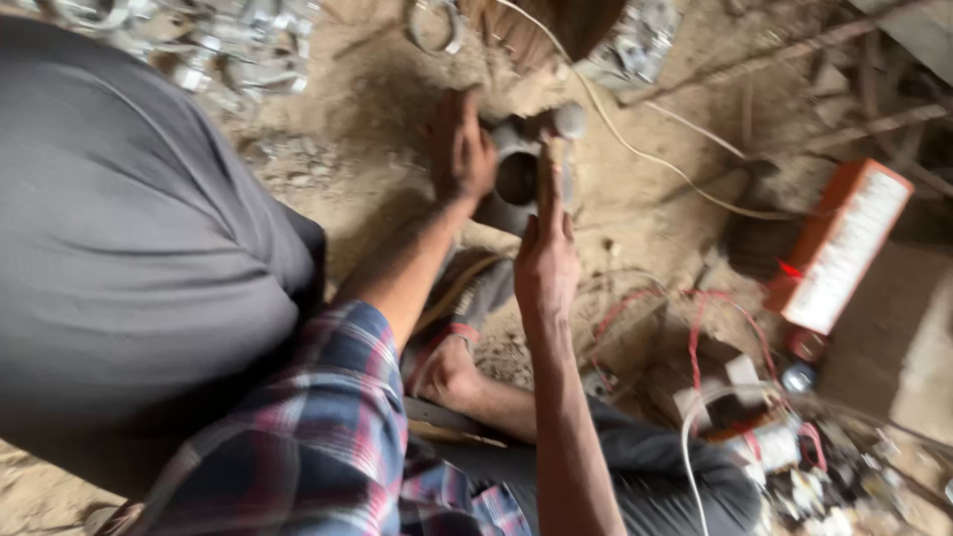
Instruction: The person is using a hammer to strike a metal component placed inside a hexagonal mold on the ground.
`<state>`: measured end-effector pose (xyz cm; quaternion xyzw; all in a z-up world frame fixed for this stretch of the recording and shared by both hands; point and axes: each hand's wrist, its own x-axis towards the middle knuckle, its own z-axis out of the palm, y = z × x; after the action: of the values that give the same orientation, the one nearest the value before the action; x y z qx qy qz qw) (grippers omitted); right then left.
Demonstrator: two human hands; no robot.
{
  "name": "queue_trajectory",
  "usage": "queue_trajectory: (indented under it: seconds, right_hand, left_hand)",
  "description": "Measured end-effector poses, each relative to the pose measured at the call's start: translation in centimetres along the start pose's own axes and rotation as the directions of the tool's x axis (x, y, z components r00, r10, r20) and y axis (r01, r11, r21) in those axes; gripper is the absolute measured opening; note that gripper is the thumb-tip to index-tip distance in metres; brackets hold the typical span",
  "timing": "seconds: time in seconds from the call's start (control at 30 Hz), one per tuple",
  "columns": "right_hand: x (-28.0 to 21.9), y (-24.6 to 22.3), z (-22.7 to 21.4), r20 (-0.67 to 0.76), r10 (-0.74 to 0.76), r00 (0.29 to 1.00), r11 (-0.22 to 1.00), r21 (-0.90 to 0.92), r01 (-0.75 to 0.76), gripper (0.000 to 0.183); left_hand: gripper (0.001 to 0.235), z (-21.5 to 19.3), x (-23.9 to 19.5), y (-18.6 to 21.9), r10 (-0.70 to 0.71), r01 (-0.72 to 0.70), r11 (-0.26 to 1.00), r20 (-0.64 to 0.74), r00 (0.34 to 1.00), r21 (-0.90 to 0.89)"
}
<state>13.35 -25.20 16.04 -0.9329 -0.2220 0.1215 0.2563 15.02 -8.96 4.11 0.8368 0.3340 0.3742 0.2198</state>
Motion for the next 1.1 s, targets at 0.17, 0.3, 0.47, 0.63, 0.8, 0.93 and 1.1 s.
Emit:
queue_trajectory:
  seconds: [0.17,0.3,0.47,0.63,0.8,0.93,1.1]
  right_hand:
    - [-1.2,1.1,-1.8,-0.155,-0.175,0.972,0.984,0.0,0.177,0.061]
    - [-6.4,-0.8,-2.1,0.068,0.081,0.994,0.994,0.067,-0.086,0.063]
    - [-7.5,0.2,0.0,-0.073,-0.081,0.994,0.995,0.053,0.085,0.065]
    - [-6.3,0.4,1.2,0.169,0.188,0.968,0.982,-0.037,-0.184,0.059]
    - [-7.1,3.0,2.7,-0.152,-0.216,0.964,0.965,0.115,0.234,0.068]
    - [-6.6,4.0,3.7,-0.012,-0.083,0.996,0.985,0.149,0.084,0.063]
    - [-7.0,4.3,3.4,0.02,-0.071,0.997,0.981,0.182,0.066,0.067]
  left_hand:
    - [0.052,1.7,0.4,-1.4,-0.104,0.116,0.992,0.23,0.968,-0.039]
    - [0.058,-1.4,1.5,0.6,0.001,-0.011,0.999,0.177,0.984,0.054]
    - [0.053,-2.6,1.6,0.8,0.302,-0.284,0.952,0.467,0.831,-0.112]
    - [0.052,1.0,0.7,-1.3,0.553,-0.542,0.829,0.343,0.759,-0.136]
    - [0.041,1.1,2.2,-1.5,0.557,-0.572,0.814,0.41,0.723,-0.098]
    - [0.017,1.9,5.2,1.6,0.348,-0.429,0.902,0.659,0.667,-0.043]
    - [0.016,2.4,9.5,7.6,0.551,-0.517,0.832,0.404,0.73,-0.2]
